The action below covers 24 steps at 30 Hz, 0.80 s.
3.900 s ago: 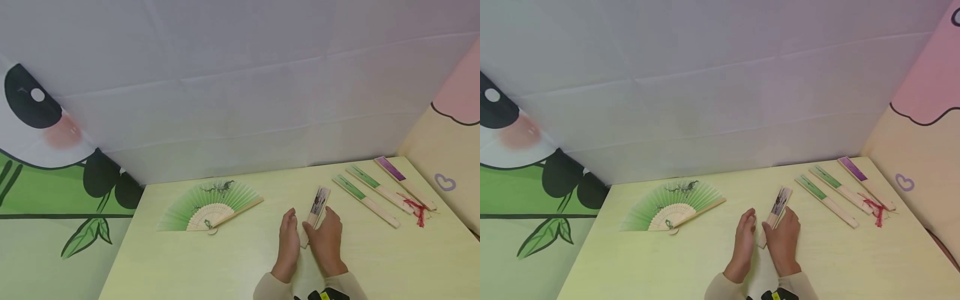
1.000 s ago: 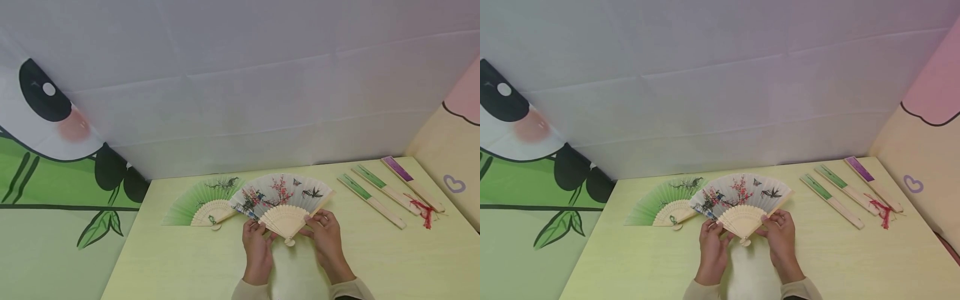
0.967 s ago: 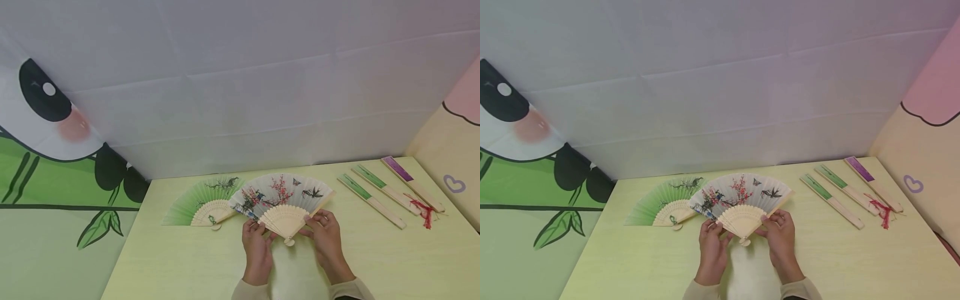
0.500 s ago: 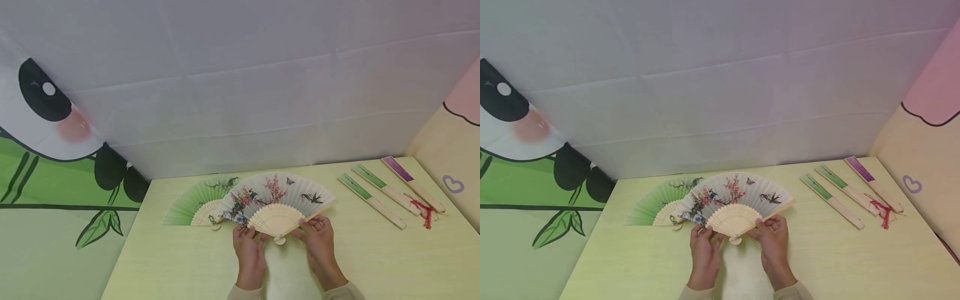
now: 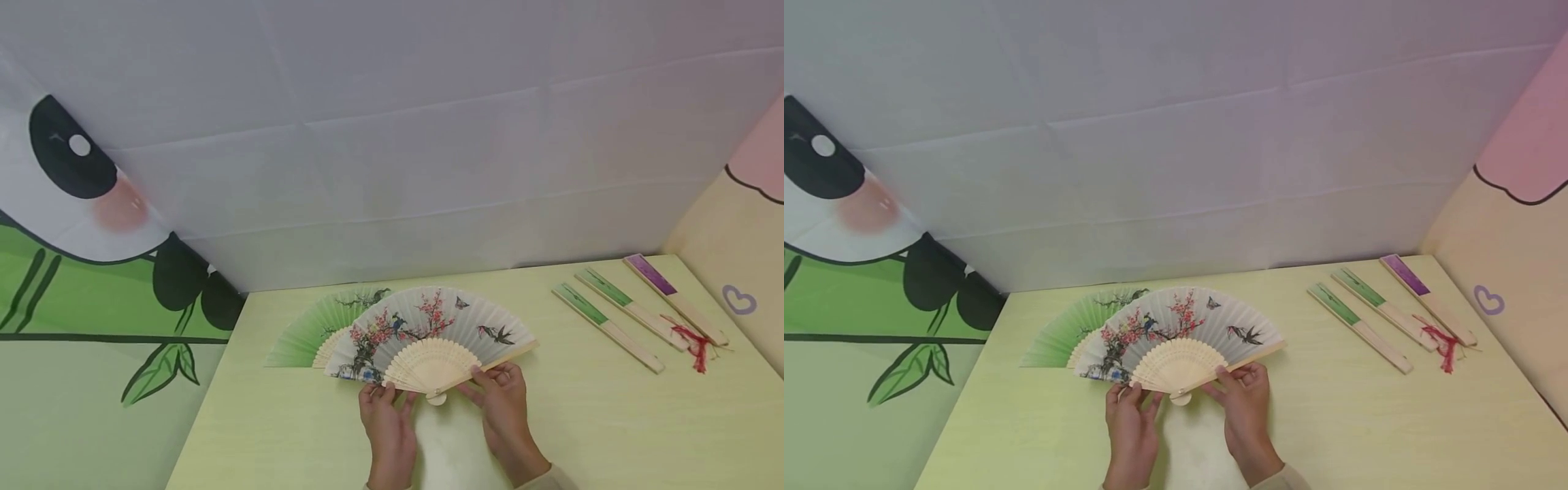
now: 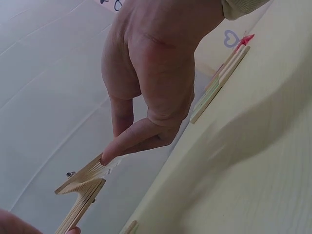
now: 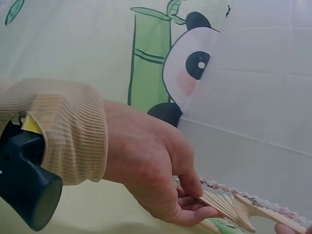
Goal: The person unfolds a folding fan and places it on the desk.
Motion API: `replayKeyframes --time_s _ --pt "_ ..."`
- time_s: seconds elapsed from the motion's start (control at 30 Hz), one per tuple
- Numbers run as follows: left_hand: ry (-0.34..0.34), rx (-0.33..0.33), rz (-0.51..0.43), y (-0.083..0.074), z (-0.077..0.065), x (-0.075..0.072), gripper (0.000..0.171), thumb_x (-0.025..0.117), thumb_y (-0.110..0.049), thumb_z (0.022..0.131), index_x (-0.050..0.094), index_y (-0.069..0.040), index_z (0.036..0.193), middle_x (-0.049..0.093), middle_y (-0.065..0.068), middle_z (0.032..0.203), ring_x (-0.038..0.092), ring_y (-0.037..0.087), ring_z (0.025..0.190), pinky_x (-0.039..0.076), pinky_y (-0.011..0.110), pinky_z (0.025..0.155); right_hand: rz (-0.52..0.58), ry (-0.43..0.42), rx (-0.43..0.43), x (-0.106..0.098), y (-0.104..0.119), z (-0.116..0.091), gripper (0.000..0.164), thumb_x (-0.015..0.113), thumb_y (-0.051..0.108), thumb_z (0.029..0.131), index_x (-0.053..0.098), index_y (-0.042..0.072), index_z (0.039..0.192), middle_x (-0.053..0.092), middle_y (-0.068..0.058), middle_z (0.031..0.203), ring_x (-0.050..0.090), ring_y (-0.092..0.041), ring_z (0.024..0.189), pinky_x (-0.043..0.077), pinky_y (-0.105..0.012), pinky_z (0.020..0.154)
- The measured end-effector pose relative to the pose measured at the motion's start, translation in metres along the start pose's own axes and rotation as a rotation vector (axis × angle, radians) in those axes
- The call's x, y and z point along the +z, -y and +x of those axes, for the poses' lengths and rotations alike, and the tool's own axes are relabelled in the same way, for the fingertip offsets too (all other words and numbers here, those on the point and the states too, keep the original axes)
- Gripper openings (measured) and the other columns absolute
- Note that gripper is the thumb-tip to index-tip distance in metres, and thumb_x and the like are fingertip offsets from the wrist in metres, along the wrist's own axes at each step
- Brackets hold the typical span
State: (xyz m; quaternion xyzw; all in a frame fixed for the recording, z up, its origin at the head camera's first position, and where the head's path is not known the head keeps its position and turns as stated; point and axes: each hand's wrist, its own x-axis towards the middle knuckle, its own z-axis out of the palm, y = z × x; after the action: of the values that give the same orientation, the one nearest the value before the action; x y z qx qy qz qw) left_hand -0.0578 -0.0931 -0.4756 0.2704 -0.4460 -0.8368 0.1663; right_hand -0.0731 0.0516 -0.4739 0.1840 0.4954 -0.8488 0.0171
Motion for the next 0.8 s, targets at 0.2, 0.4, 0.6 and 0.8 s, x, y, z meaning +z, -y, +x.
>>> replayKeyframes --time_s 0.2,0.4,0.6,0.8 --pt "-0.034 0.006 0.005 -0.006 0.002 -0.015 0.010 0.041 -0.001 0.111 0.036 -0.003 0.119 0.051 0.005 0.112 0.058 0.011 0.093 0.059 0.027 0.079 0.021 0.041 0.017 0.008 -0.008 -0.008 0.026 0.053 -0.007 0.106 0.033 0.000 0.121 0.050 -0.007 0.107 0.069 -0.014 0.097 0.065 -0.037 0.087" --pt "-0.079 0.011 0.006 -0.014 0.004 -0.035 0.009 0.039 -0.003 0.112 0.034 -0.006 0.119 0.052 0.000 0.110 0.058 0.008 0.092 0.059 0.026 0.082 0.027 0.075 0.040 0.022 -0.019 -0.017 0.029 0.053 -0.007 0.105 0.033 -0.003 0.125 0.052 -0.010 0.112 0.068 -0.015 0.098 0.065 -0.040 0.087" --pt "-0.149 0.006 0.023 -0.022 0.004 -0.058 0.008 0.038 -0.006 0.114 0.032 -0.009 0.117 0.050 -0.004 0.108 0.060 0.004 0.090 0.059 0.025 0.082 0.019 0.119 0.071 0.035 -0.034 -0.029 0.045 0.054 -0.008 0.104 0.029 -0.007 0.141 0.056 -0.016 0.119 0.067 -0.016 0.099 0.065 -0.040 0.086" --pt "-0.254 -0.015 0.042 -0.031 0.004 -0.077 0.010 0.037 -0.009 0.114 0.030 -0.011 0.120 0.043 0.002 0.117 0.056 0.004 0.092 0.057 0.022 0.079 0.013 0.158 0.116 0.042 -0.053 -0.039 0.051 0.057 -0.008 0.103 0.029 -0.008 0.146 0.058 -0.013 0.110 0.070 -0.019 0.102 0.065 -0.043 0.087"
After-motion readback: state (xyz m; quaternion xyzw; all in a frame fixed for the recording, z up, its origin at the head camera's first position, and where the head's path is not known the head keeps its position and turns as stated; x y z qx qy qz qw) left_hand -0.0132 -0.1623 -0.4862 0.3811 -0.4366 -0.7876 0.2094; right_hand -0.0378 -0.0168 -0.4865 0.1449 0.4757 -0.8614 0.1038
